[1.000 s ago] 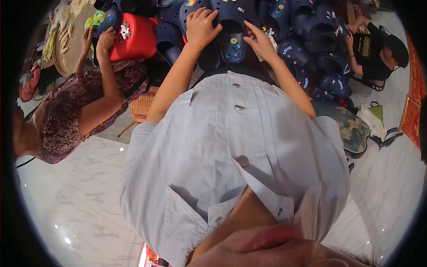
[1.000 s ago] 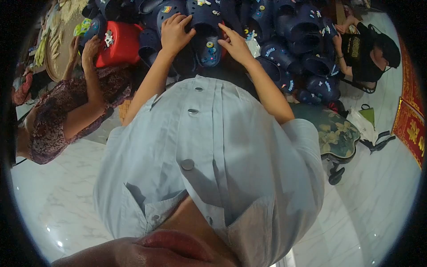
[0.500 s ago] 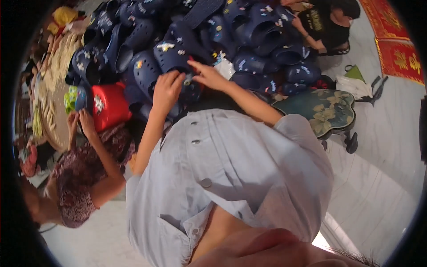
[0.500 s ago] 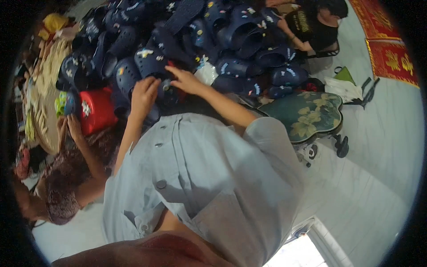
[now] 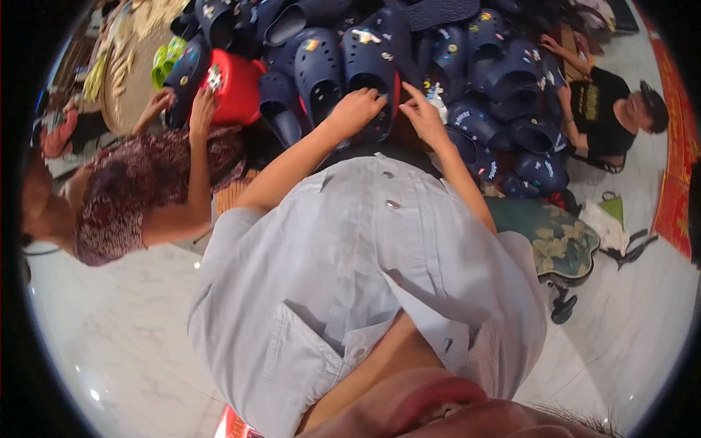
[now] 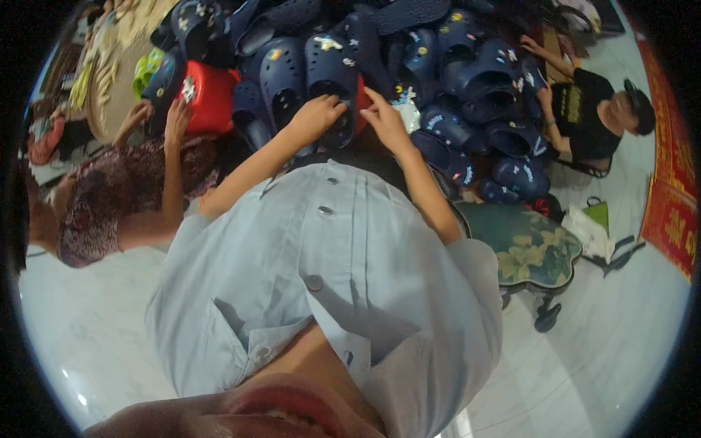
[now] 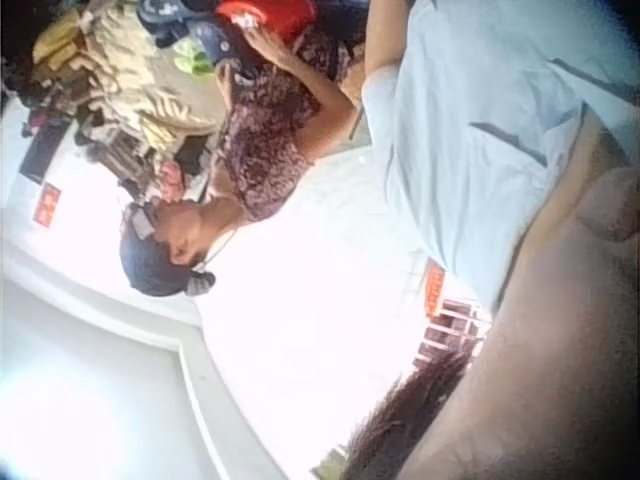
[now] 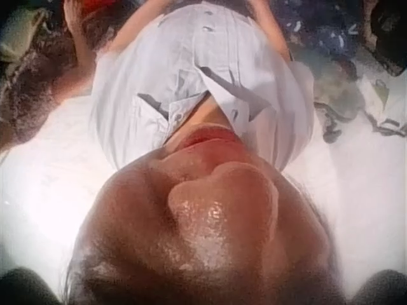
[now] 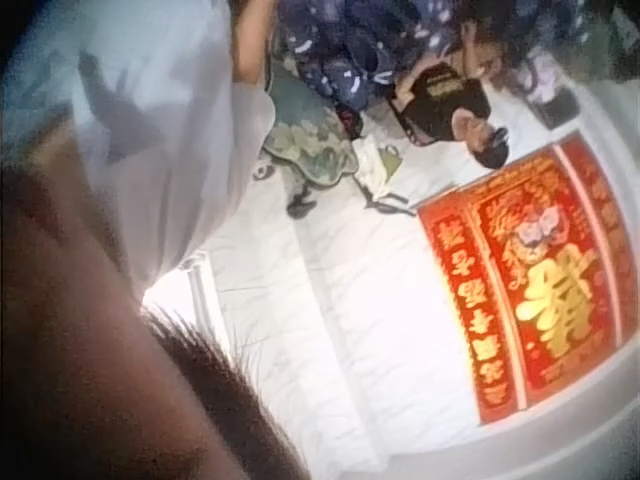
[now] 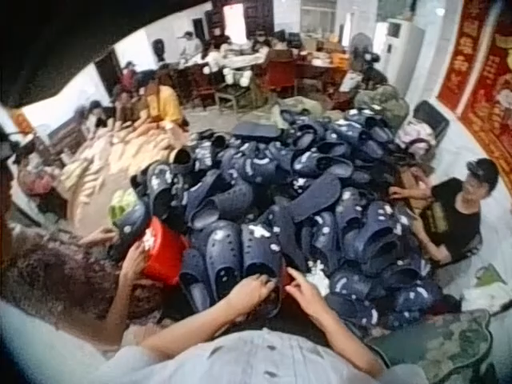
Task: Placing decorative charms into the holes of blue plastic clogs.
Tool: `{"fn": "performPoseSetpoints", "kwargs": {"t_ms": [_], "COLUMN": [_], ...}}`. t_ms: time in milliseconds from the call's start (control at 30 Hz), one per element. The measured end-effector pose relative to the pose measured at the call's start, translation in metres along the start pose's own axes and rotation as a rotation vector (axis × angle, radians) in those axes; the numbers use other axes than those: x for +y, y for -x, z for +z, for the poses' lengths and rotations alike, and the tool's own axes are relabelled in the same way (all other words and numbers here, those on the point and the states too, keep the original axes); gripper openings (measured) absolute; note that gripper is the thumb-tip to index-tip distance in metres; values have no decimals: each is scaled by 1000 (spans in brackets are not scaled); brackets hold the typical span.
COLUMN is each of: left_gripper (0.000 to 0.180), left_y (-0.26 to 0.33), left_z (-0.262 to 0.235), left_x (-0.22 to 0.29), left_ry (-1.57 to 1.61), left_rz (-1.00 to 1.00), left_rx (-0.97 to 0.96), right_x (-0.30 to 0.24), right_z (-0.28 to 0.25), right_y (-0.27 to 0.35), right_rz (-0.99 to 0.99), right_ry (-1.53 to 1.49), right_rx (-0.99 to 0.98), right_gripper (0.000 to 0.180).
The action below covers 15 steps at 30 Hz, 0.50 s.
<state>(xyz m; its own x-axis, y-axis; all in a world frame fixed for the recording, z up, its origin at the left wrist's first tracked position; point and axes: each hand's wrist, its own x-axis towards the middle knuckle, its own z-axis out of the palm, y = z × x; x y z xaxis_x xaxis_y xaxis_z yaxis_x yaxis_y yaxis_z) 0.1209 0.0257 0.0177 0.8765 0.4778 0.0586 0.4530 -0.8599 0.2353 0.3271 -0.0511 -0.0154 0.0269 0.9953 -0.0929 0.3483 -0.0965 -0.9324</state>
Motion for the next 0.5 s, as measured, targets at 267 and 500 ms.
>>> {"fn": "performPoseSetpoints", "kwargs": {"t_ms": [267,500], "left_gripper": [28,32], "left_y": [13,28], "left_z": [-15,-55], "left_x": [1,-15], "left_ry": [117,482], "left_rz": [-133,-480], "left_rx": [281,598], "right_x": [-24,-103], "right_z": [-13,-79], "right_y": [-14,-34], "right_rz": [-42,-461], "right_ry": [104,207], "right_rx": [100,703], "right_gripper": [51,44]}}
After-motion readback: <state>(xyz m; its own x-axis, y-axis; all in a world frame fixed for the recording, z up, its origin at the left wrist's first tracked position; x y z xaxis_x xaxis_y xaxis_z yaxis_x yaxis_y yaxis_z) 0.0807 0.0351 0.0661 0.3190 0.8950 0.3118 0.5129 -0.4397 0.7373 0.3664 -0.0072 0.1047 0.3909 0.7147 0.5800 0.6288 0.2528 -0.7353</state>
